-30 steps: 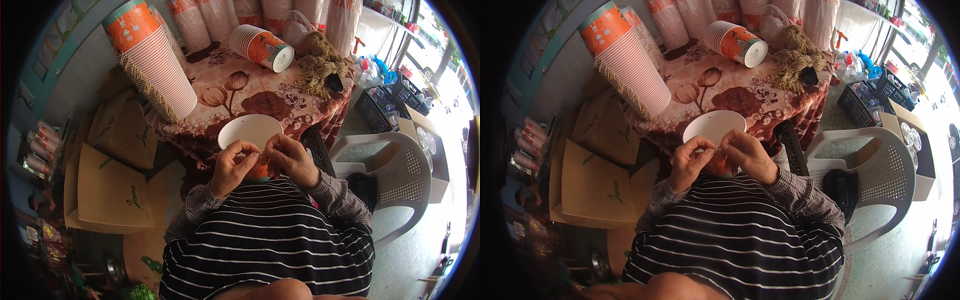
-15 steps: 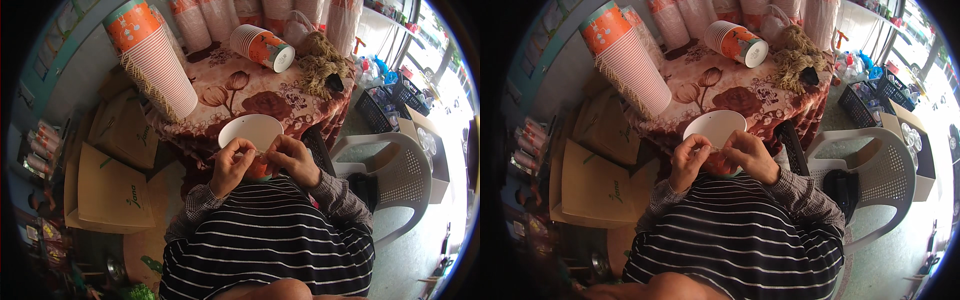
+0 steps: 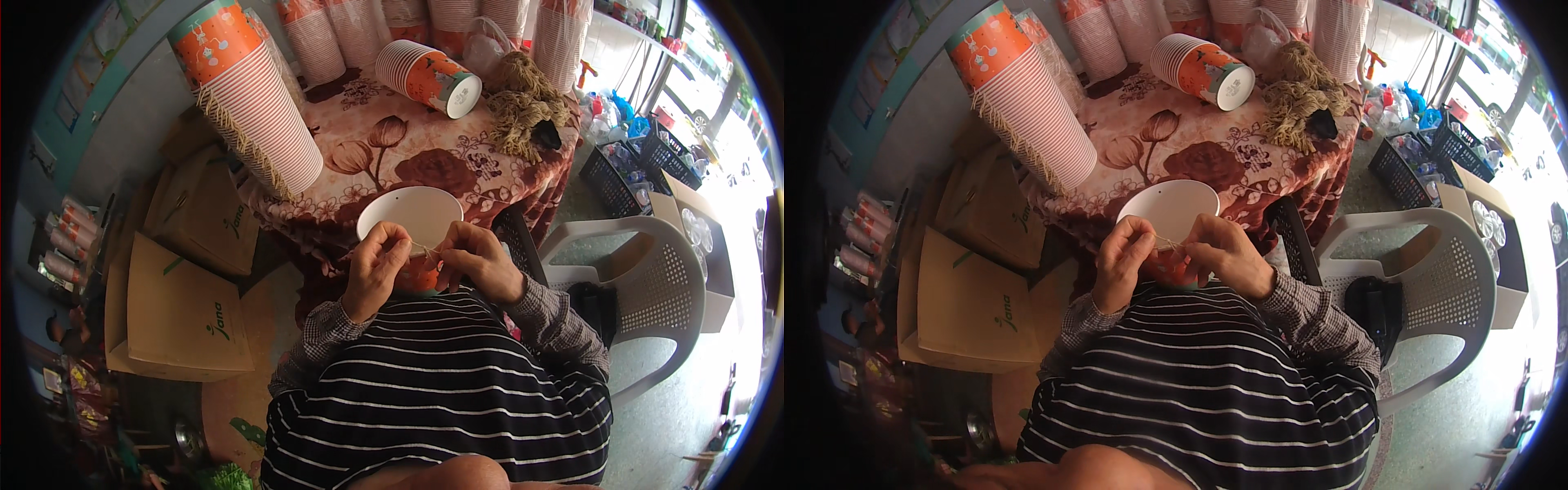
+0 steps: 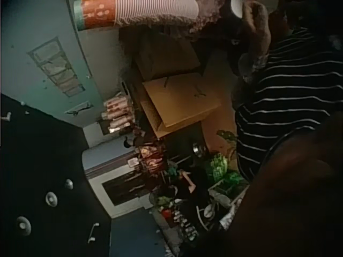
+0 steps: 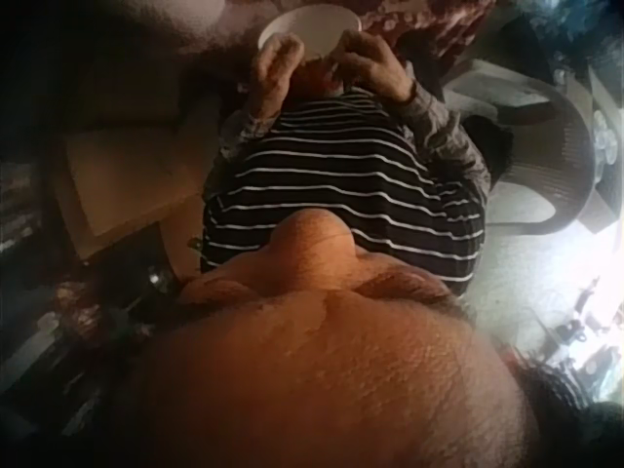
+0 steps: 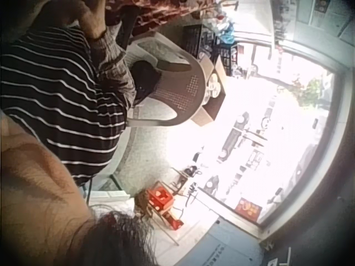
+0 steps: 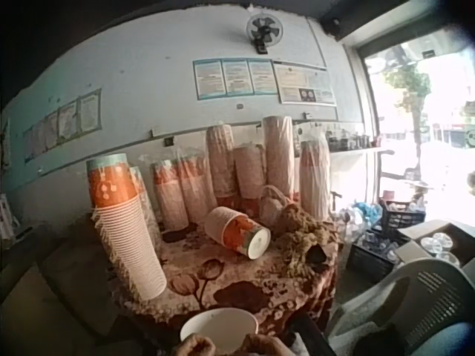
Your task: Removing small pieces of adhesive tape or stickers from the edges of decorated paper buckets.
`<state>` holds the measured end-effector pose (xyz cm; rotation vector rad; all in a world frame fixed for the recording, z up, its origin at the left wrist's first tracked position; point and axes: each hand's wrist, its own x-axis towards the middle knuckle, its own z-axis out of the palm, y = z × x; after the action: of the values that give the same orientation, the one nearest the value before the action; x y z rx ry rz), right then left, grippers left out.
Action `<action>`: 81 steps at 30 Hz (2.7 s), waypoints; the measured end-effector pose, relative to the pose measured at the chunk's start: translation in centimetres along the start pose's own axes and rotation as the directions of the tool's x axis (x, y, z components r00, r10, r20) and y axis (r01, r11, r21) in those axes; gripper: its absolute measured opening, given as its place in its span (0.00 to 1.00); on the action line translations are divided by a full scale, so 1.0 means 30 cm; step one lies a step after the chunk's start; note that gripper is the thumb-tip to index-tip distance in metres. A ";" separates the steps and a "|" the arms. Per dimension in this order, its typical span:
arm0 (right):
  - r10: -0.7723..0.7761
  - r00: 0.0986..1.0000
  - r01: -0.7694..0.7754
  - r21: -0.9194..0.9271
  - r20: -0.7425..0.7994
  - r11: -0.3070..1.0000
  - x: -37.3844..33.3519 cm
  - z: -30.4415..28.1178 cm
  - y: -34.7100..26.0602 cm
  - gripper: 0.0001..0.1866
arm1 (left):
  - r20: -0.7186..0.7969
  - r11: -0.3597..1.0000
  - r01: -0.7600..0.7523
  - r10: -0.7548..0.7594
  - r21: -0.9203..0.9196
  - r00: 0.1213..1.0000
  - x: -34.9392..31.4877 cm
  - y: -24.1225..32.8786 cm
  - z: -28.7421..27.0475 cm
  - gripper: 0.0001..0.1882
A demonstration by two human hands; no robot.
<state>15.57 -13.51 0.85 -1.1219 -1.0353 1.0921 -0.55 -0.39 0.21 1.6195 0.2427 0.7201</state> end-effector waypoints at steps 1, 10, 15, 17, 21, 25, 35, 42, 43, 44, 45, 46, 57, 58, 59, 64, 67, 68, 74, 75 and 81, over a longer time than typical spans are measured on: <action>0.046 0.999 -0.045 0.058 -0.014 0.997 -0.004 0.005 -0.015 0.04 | 0.004 1.000 0.017 -0.016 -0.008 1.000 0.001 0.003 -0.004 0.05; -0.057 0.995 0.058 0.010 -0.076 0.998 -0.023 0.026 -0.021 0.05 | 0.107 0.939 -0.105 0.074 0.329 0.991 -0.008 0.030 -0.012 0.07; -0.103 0.994 0.101 -0.067 -0.027 0.993 -0.032 0.038 -0.023 0.05 | 0.175 0.910 -0.212 0.158 0.357 0.972 -0.002 0.009 0.004 0.06; -0.090 0.995 0.091 0.009 -0.037 0.996 -0.029 0.038 -0.021 0.08 | 0.147 0.959 -0.133 0.098 0.250 0.984 -0.010 0.003 0.005 0.05; -0.115 0.992 0.117 0.041 -0.052 0.992 -0.009 0.038 -0.006 0.11 | 0.094 0.982 -0.049 0.032 0.185 0.995 -0.010 -0.007 0.005 0.05; -0.146 0.985 0.147 0.002 -0.087 0.989 -0.012 0.045 0.006 0.09 | 0.104 0.960 -0.117 0.093 0.255 0.990 -0.008 -0.031 0.004 0.06; -0.214 0.961 0.187 -0.159 -0.174 0.969 -0.008 0.052 0.022 0.04 | 0.113 0.934 -0.121 0.088 0.336 0.990 -0.011 -0.025 0.008 0.05; -0.235 0.948 0.203 -0.162 -0.214 0.966 -0.010 0.060 0.025 0.04 | 0.124 0.941 -0.128 0.093 0.314 0.988 -0.011 -0.007 0.009 0.05; -0.224 0.951 0.195 -0.150 -0.213 0.969 -0.011 0.060 0.025 0.04 | 0.130 0.928 -0.148 0.109 0.342 0.986 -0.010 -0.007 0.008 0.05; -0.212 0.954 0.186 -0.138 -0.213 0.973 -0.011 0.060 0.025 0.04 | 0.136 0.914 -0.167 0.125 0.369 0.983 -0.010 -0.005 0.007 0.05; -0.212 0.954 0.186 -0.139 -0.213 0.973 -0.011 0.058 0.024 0.04 | 0.137 0.915 -0.168 0.125 0.368 0.983 -0.010 -0.004 0.006 0.05; -0.203 0.961 0.183 -0.117 -0.190 0.976 -0.010 0.053 0.022 0.04 | 0.149 0.895 -0.190 0.140 0.404 0.979 -0.009 -0.002 0.005 0.05; -0.229 0.971 0.225 -0.062 -0.065 0.972 -0.019 0.037 -0.009 0.11 | 0.199 0.837 -0.349 0.290 0.422 0.936 -0.002 0.016 0.030 0.07; -0.220 0.973 0.219 -0.029 -0.066 0.975 -0.019 0.035 -0.009 0.11 | 0.211 0.814 -0.376 0.312 0.443 0.926 0.000 0.008 0.029 0.06; -0.211 0.975 0.212 0.004 -0.067 0.977 -0.020 0.033 -0.009 0.11 | 0.225 0.790 -0.401 0.333 0.464 0.916 0.002 0.003 0.027 0.06; -0.210 0.970 0.226 0.137 -0.125 0.964 -0.032 0.018 -0.033 0.10 | 0.197 0.741 -0.428 0.383 0.518 0.902 0.003 0.005 0.024 0.05; -0.217 0.966 0.239 0.161 -0.142 0.958 -0.038 0.007 -0.048 0.08 | 0.167 0.710 -0.408 0.387 0.574 0.907 -0.001 0.013 0.020 0.06; -0.191 0.973 0.211 0.166 -0.131 0.963 -0.043 0.015 -0.068 0.08 | 0.148 0.717 -0.359 0.341 0.597 0.928 -0.003 0.017 0.019 0.07; -0.228 0.971 0.237 0.195 -0.069 0.952 -0.052 0.015 -0.061 0.07 | 0.155 0.728 -0.466 0.455 0.503 0.877 0.027 0.010 0.023 0.06; -0.253 0.966 0.257 0.215 -0.047 0.942 -0.051 0.023 -0.060 0.07 | 0.182 0.730 -0.473 0.445 0.493 0.877 0.025 0.008 0.022 0.06; -0.288 0.957 0.291 0.206 -0.048 0.934 -0.065 0.027 -0.045 0.07 | 0.215 0.646 -0.496 0.466 0.580 0.858 0.004 0.101 -0.009 0.06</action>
<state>14.63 -15.43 2.15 -0.7784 -1.0082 0.9281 -1.35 -0.70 3.13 2.3880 -0.0089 1.0848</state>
